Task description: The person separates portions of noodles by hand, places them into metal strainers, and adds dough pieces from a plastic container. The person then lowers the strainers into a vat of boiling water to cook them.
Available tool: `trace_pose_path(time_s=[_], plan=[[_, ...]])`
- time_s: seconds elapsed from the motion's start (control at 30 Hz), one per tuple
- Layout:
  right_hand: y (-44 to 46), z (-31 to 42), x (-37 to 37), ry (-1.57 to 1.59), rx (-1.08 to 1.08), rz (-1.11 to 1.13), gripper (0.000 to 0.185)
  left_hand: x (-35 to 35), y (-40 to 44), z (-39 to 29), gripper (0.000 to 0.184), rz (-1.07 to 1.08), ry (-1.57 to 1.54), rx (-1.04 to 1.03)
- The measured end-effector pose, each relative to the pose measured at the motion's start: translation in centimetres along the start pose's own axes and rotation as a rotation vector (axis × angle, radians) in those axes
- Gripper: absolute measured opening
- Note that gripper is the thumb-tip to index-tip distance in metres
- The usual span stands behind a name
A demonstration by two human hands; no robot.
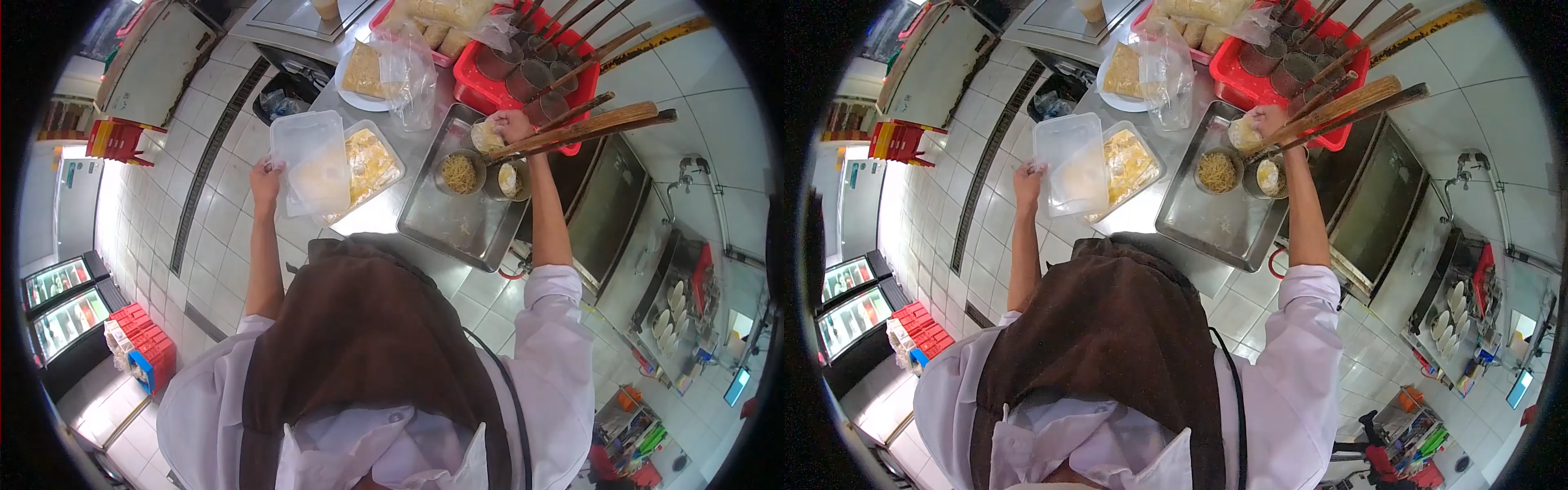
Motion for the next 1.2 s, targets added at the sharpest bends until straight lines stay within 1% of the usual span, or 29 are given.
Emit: trace_pose_path(time_s=[0.03,0.07,0.1,0.17,0.2,0.23,0.27,0.3,0.37,0.4,0.43,0.47,0.5,0.53,0.57,0.63,0.67,0.77,0.8,0.83,0.87,0.9,0.93,0.97,1.03,1.07,1.13,1.17,1.2], plan=[[-0.1,-0.2,-0.2,0.094,-0.027,0.044,0.025,0.1,0.3,-0.5,0.031,-0.021,-0.089,0.004],[-0.3,-0.2,0.0,0.094,-0.026,0.042,0.025,0.2,0.7,-1.0,0.031,-0.043,-0.18,0.007],[-0.5,-0.4,0.3,0.147,-0.035,0.023,0.026,0.2,1.1,-1.8,0.031,-0.044,-0.181,0.004],[-0.7,-0.7,0.3,0.202,-0.045,0.006,0.027,-0.1,1.6,-3.2,0.03,0.016,-0.198,0.013],[-1.1,-0.2,0.5,0.352,0.03,-0.031,0.026,-0.4,2.0,-3.1,0.03,0.017,-0.199,0.012],[-1.8,0.2,0.8,0.502,0.103,-0.072,0.026,-1.2,2.6,-3.2,0.029,0.078,-0.228,-0.024],[-2.4,0.4,1.2,0.499,0.1,-0.08,0.026,-2.1,3.2,-3.4,0.029,0.14,-0.26,-0.06],[-3.3,1.7,1.4,0.504,0.073,-0.052,0.025,-3.0,3.7,-3.3,0.029,0.146,-0.265,-0.064],[-3.3,2.2,1.6,0.515,0.052,-0.032,0.025,-5.1,4.9,-3.8,0.031,0.272,-0.159,-0.252],[-2.0,0.8,1.0,0.415,-0.092,0.055,0.024,-6.2,5.1,-4.2,0.032,0.271,-0.115,-0.319],[-1.4,-0.2,0.5,0.315,-0.235,0.142,0.023,-7.2,5.8,-3.5,0.032,0.276,-0.112,-0.326],[-1.2,-1.1,0.5,0.322,-0.233,0.136,0.023,-8.3,6.4,-2.9,0.031,0.371,-0.069,-0.376],[-1.4,-1.1,0.3,0.431,-0.216,0.153,0.022,-8.8,6.3,-3.3,0.03,0.466,-0.022,-0.425],[-1.7,-1.1,0.0,0.541,-0.2,0.168,0.022,-9.2,6.5,-3.4,0.029,0.516,0.071,-0.319],[-2.0,-1.3,0.2,0.548,-0.195,0.157,0.022,-9.3,6.7,-3.8,0.029,0.522,0.073,-0.332],[-6.1,0.7,1.8,0.939,0.12,-0.041,0.02,-9.6,6.1,-4.6,0.029,0.386,0.365,-0.697],[-8.6,1.7,2.3,0.886,0.078,-0.222,0.022,-9.8,5.6,-4.8,0.029,0.406,0.357,-0.711],[-13.5,0.2,2.3,0.844,0.008,-0.378,0.023,-10.5,3.9,-5.0,0.032,0.531,0.414,-0.702],[-15.0,0.5,1.5,0.895,0.049,-0.39,0.028,-10.6,3.4,-4.5,0.034,0.49,0.41,-0.696],[-16.2,1.3,0.9,0.902,0.051,-0.412,0.028,-10.8,3.3,-4.2,0.036,0.446,0.407,-0.69],[-17.2,2.5,0.4,0.94,0.143,-0.383,0.03,-10.9,3.7,-3.9,0.036,0.456,0.403,-0.708],[-18.1,3.9,0.0,0.976,0.233,-0.352,0.032,-11.1,3.9,-3.2,0.042,0.498,0.404,-0.68],[-18.6,5.2,-0.1,0.95,0.197,-0.389,0.032,-11.2,3.9,-3.4,0.047,0.539,0.407,-0.65],[-18.4,5.5,-0.4,0.956,0.195,-0.406,0.032,-11.6,3.6,-3.7,0.047,0.552,0.405,-0.662],[-17.8,6.2,-0.1,0.399,0.149,-0.64,0.022,-12.2,2.6,-6.5,0.056,0.377,0.556,-0.692],[-17.8,6.4,-0.3,0.405,0.14,-0.664,0.022,-13.0,2.2,-8.1,0.056,0.391,0.55,-0.714],[-18.5,8.2,0.5,0.132,0.142,-0.804,0.015,-15.1,1.6,-12.6,0.062,0.394,0.303,-0.952],[-19.3,8.6,1.1,0.135,0.132,-0.826,0.015,-15.9,0.8,-15.4,0.06,0.456,0.128,-0.955],[-20.2,9.3,1.8,0.161,0.194,-0.886,0.013,-16.7,-0.2,-18.6,0.059,0.517,-0.047,-0.95]])
Point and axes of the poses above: each hand's wrist, its own y-axis towards the middle knuckle, its own x-axis out of the back of the hand, z = x × y, the point moved 3 cm from there along y, towards the middle knuckle, and after that the axes turned 14 degrees about -x, right-handed, at the moved point
